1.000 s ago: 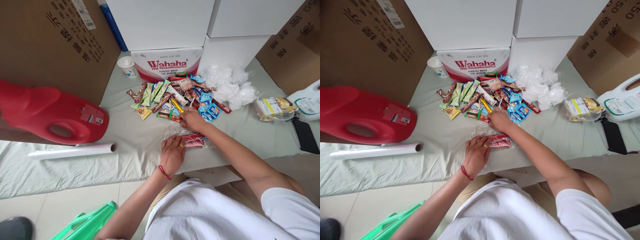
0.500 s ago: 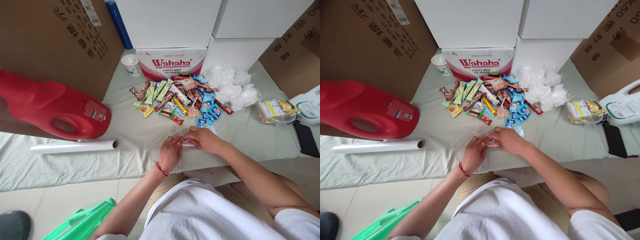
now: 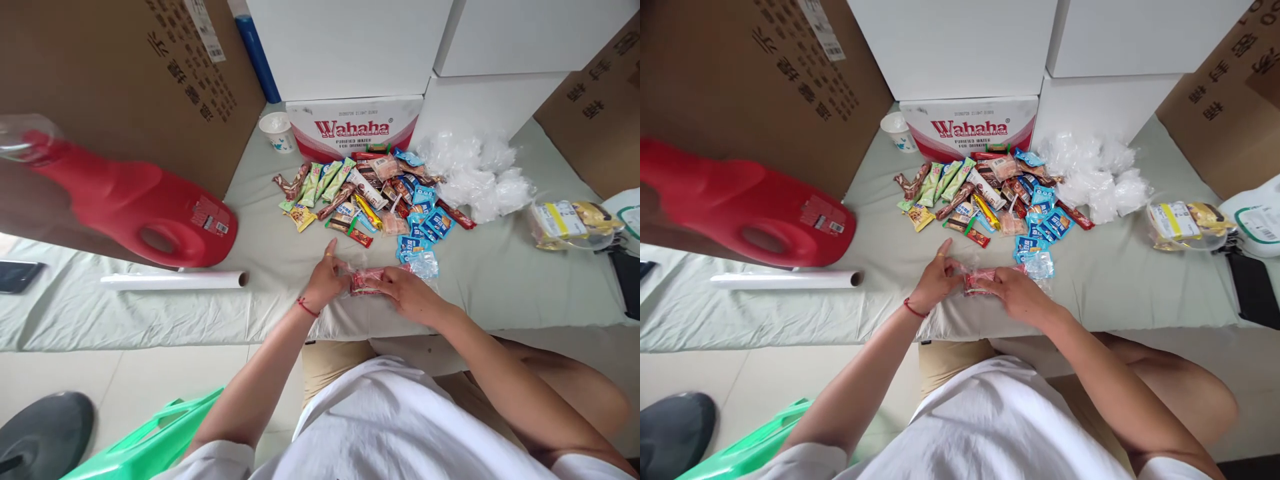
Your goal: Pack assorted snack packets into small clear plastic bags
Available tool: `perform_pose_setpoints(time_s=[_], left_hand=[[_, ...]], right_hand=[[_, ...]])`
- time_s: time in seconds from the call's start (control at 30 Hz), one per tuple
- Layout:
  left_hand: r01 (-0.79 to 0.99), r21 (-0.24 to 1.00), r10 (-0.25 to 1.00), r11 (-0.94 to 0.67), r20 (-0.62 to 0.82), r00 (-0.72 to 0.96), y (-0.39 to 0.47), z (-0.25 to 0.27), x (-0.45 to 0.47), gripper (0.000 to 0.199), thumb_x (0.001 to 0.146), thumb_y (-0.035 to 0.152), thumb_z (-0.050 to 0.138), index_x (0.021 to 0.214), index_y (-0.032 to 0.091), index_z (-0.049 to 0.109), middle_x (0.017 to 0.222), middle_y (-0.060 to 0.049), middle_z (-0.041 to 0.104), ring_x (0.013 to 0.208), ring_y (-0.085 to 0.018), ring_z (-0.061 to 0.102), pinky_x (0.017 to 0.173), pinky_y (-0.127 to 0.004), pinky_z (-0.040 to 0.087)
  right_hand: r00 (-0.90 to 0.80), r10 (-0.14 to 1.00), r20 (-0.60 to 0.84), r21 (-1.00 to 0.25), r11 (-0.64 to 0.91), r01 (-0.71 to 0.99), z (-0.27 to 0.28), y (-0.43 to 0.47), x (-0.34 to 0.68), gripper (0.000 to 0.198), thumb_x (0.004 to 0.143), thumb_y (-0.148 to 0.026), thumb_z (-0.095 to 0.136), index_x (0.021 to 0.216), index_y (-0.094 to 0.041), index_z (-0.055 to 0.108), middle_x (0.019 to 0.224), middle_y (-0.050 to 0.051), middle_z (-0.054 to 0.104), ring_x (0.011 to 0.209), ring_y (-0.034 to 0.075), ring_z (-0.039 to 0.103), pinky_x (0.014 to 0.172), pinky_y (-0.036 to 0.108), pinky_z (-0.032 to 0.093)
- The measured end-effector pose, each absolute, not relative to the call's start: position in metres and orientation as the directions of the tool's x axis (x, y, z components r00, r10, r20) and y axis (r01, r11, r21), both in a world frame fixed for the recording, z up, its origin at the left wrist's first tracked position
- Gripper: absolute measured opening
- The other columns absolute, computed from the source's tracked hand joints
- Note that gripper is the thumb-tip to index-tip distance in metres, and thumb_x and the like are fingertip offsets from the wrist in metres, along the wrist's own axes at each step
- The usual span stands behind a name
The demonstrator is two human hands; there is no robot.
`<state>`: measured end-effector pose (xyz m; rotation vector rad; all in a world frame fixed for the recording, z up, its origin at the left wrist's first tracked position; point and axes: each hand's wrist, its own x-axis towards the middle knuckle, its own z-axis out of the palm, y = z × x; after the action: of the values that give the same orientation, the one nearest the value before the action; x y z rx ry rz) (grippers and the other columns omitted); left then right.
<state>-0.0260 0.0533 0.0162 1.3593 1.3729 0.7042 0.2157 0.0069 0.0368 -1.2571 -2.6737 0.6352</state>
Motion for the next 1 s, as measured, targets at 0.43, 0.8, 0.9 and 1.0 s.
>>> perform_pose_setpoints(time_s=[0.43, 0.8, 0.9, 1.0], left_hand=[[0.032, 0.967, 0.966, 0.253, -0.254, 0.048, 0.059, 0.024, -0.073, 0.025, 0.056, 0.027, 0.071, 0.064, 0.020, 0.049, 0.073, 0.001, 0.059, 0.071, -0.013, 0.054, 0.066, -0.025, 0.042], [0.535, 0.837, 0.941, 0.117, -0.265, 0.208, 0.037, 0.035, -0.052, 0.031, 0.068, 0.048, 0.081, 0.076, 0.023, 0.065, 0.068, 0.001, 0.064, 0.073, -0.020, 0.062, 0.063, -0.029, 0.047], [0.459, 0.875, 0.951, 0.154, -0.256, 0.170, 0.028, 0.042, -0.054, 0.028, 0.075, 0.045, 0.074, 0.070, 0.022, 0.058, 0.067, 0.002, 0.060, 0.065, -0.015, 0.059, 0.059, -0.026, 0.046], [0.441, 0.896, 0.993, 0.049, -0.092, 0.078, 0.019, 0.050, -0.036, 0.018, 0.081, 0.037, 0.069, 0.076, 0.022, 0.060, 0.092, -0.002, 0.071, 0.080, -0.016, 0.067, 0.068, -0.026, 0.052]], right_hand=[[-0.634, 0.773, 0.001, -0.396, 0.583, 0.710, 0.024, 0.002, 0.214, 0.065, 0.094, -0.001, 0.047, 0.146, -0.036, 0.061, 0.098, 0.007, 0.056, 0.086, 0.020, 0.050, 0.080, 0.032, 0.043], [-0.639, 0.759, 0.126, -0.573, 0.582, 0.577, 0.026, -0.003, 0.225, 0.048, 0.099, -0.013, 0.051, 0.141, -0.032, 0.067, 0.099, 0.008, 0.059, 0.093, 0.021, 0.055, 0.085, 0.036, 0.046], [-0.632, 0.763, 0.134, -0.633, 0.556, 0.538, 0.031, -0.004, 0.227, 0.040, 0.103, -0.024, 0.054, 0.141, -0.029, 0.066, 0.106, 0.010, 0.063, 0.099, 0.023, 0.057, 0.093, 0.041, 0.047], [-0.624, 0.768, 0.144, -0.627, 0.558, 0.543, 0.029, -0.002, 0.223, 0.040, 0.103, -0.023, 0.052, 0.140, -0.027, 0.066, 0.109, 0.011, 0.065, 0.100, 0.024, 0.058, 0.094, 0.043, 0.048]])
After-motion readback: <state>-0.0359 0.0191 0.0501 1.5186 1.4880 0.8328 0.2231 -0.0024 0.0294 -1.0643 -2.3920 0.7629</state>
